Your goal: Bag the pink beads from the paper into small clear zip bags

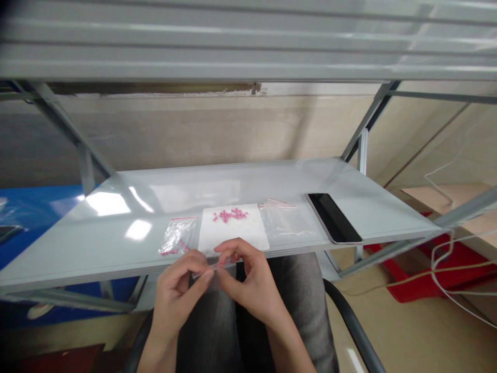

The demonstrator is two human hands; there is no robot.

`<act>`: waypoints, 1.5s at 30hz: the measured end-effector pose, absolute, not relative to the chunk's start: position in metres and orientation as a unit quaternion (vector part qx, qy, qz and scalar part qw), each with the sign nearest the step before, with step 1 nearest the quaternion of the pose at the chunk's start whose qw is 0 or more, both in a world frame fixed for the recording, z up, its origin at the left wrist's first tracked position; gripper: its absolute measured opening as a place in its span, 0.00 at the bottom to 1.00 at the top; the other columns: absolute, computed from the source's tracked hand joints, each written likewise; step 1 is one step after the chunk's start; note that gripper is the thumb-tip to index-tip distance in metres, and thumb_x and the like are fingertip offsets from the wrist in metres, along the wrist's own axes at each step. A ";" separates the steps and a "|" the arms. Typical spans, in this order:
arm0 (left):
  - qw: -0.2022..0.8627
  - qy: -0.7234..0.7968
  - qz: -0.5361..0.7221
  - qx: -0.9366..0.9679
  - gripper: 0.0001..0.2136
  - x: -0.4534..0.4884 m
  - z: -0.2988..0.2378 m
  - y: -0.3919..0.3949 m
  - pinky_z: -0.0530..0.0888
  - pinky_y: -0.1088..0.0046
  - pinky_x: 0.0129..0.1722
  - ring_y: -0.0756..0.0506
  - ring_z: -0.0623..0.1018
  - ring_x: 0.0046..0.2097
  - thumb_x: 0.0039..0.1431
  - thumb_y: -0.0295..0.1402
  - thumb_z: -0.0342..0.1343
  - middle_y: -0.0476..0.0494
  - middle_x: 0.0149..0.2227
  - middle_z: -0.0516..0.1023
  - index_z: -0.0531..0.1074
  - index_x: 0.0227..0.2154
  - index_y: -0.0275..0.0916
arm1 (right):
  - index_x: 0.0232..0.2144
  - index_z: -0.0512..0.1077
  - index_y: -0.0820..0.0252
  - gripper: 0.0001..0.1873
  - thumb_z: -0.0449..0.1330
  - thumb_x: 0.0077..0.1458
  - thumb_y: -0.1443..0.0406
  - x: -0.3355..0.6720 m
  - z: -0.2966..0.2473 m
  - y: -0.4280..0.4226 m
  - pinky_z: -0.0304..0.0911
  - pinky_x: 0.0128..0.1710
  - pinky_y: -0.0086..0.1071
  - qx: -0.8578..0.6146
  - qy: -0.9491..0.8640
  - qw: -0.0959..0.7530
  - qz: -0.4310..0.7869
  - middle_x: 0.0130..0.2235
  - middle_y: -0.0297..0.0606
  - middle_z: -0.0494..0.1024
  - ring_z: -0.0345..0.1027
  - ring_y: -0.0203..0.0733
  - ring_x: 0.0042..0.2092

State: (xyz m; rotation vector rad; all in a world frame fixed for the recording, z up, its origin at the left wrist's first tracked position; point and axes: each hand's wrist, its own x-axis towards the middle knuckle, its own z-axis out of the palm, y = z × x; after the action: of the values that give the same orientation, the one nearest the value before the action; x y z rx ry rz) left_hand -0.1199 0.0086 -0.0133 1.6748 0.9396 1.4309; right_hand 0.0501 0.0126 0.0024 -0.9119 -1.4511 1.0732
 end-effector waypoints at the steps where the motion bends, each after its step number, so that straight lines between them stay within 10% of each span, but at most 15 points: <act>1: 0.364 0.368 0.558 0.648 0.07 -0.121 -0.014 0.009 0.68 0.73 0.34 0.48 0.73 0.32 0.62 0.28 0.60 0.50 0.27 0.72 0.73 0.27 0.40 | 0.42 0.77 0.53 0.16 0.63 0.52 0.73 0.050 0.003 0.013 0.62 0.39 0.33 -0.385 -0.605 0.533 0.450 0.34 0.32 0.77 0.69 0.39 0.37; 30: 0.357 0.415 0.586 0.597 0.06 -0.173 -0.003 0.016 0.71 0.72 0.35 0.46 0.76 0.33 0.61 0.33 0.63 0.48 0.28 0.79 0.82 0.28 0.42 | 0.36 0.85 0.47 0.10 0.68 0.53 0.67 0.023 0.014 0.029 0.64 0.33 0.35 -0.368 -0.582 0.568 0.451 0.27 0.33 0.81 0.66 0.40 0.30; 45: 0.220 0.584 0.575 0.530 0.13 -0.200 -0.006 0.094 0.71 0.74 0.30 0.47 0.74 0.28 0.57 0.42 0.59 0.47 0.25 0.79 0.79 0.29 0.36 | 0.32 0.82 0.55 0.11 0.61 0.51 0.72 -0.045 0.004 0.121 0.71 0.39 0.37 -0.418 -0.608 0.549 0.393 0.35 0.38 0.86 0.79 0.45 0.36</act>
State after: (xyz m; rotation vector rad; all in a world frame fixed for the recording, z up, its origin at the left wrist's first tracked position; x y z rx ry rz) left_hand -0.2002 0.0937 -0.0058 1.4662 1.6141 1.5892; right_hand -0.0454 0.1206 0.0039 -0.9895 -1.4394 0.9301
